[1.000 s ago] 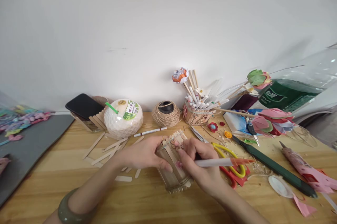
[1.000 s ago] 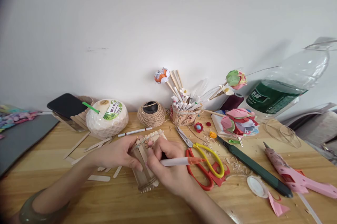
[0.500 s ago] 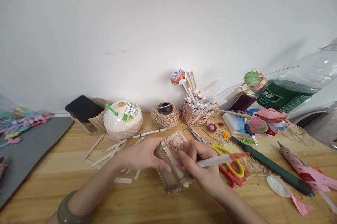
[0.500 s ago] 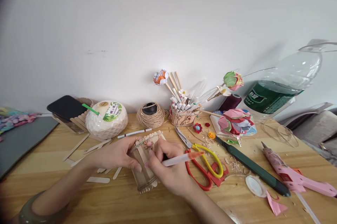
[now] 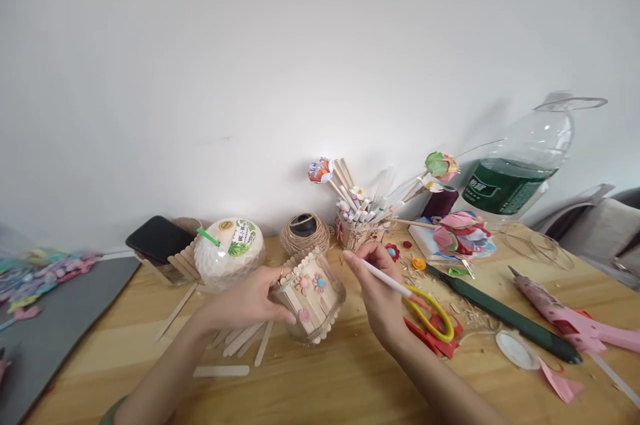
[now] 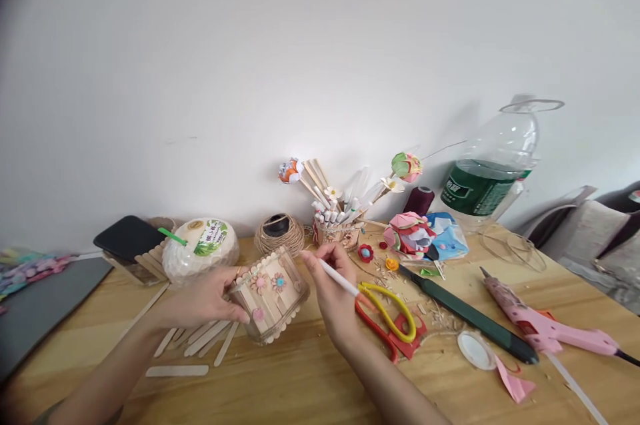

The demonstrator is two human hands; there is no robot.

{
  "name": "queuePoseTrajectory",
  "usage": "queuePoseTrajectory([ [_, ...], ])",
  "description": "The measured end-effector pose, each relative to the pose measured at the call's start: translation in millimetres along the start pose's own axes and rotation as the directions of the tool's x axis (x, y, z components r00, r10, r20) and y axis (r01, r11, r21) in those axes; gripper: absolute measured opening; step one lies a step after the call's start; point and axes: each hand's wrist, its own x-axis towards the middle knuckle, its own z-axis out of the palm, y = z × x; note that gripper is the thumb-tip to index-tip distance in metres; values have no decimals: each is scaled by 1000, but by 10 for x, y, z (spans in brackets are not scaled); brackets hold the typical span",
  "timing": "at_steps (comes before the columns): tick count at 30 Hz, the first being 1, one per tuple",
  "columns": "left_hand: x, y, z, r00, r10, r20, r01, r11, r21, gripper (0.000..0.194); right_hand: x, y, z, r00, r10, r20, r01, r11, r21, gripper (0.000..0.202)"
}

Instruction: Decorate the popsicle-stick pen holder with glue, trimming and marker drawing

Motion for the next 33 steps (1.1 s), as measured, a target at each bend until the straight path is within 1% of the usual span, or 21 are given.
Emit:
queuePoseTrajectory([
  [2, -11, -37, -25, 1000, -8, -11, 9, 1000, 15, 47, -4, 22, 1, 1000, 3, 20, -3, 1000, -15, 22],
  [5, -25, -94, -69, 1000, -16, -9, 16, 1000, -17, 54, -26, 55, 5, 998, 30, 47, -29, 999, -33, 21],
  [9, -41, -135, -102, 999, 5, 54, 2, 992, -126, 58, -54, 113, 16, 991, 103, 89, -101, 995, -25, 27],
  [14, -38, -119, -99, 990, 59, 130, -42, 991, -129, 64, -94, 199, 57, 962, 187, 201, -195, 981, 21, 29],
  [16, -30, -93, -94, 989, 75, 129, -69, 996, -51, 59, -111, 222, 74, 959, 187, 215, -197, 980, 28, 27],
  [19, -20, -35, -83, 994, 89, 70, -98, 986, 137, 47, -125, 224, 75, 964, 149, 222, -162, 986, 41, 22],
  [22, -6, 18, -56, 992, 121, 38, -126, 955, 267, 47, -136, 184, 25, 968, 90, 236, -104, 993, 48, 18],
  [23, 0, 29, -43, 990, 134, 36, -138, 941, 308, 44, -142, 166, -4, 967, 69, 246, -82, 996, 46, 18],
  [26, 20, 43, 12, 987, 159, 39, -161, 897, 411, 24, -166, 111, -110, 961, 18, 276, -26, 999, 25, 19],
  [29, 25, 51, 75, 985, 171, 35, -168, 874, 455, 9, -199, 55, -229, 959, -9, 283, 14, 1000, -15, 20],
  [31, 14, 64, 118, 982, 185, 34, -177, 853, 491, 3, -234, 13, -319, 960, -21, 281, 36, 998, -48, 20],
  [33, 1, 76, 158, 978, 204, 41, -194, 824, 531, 4, -288, -31, -423, 963, -27, 267, 51, 995, -86, 21],
])
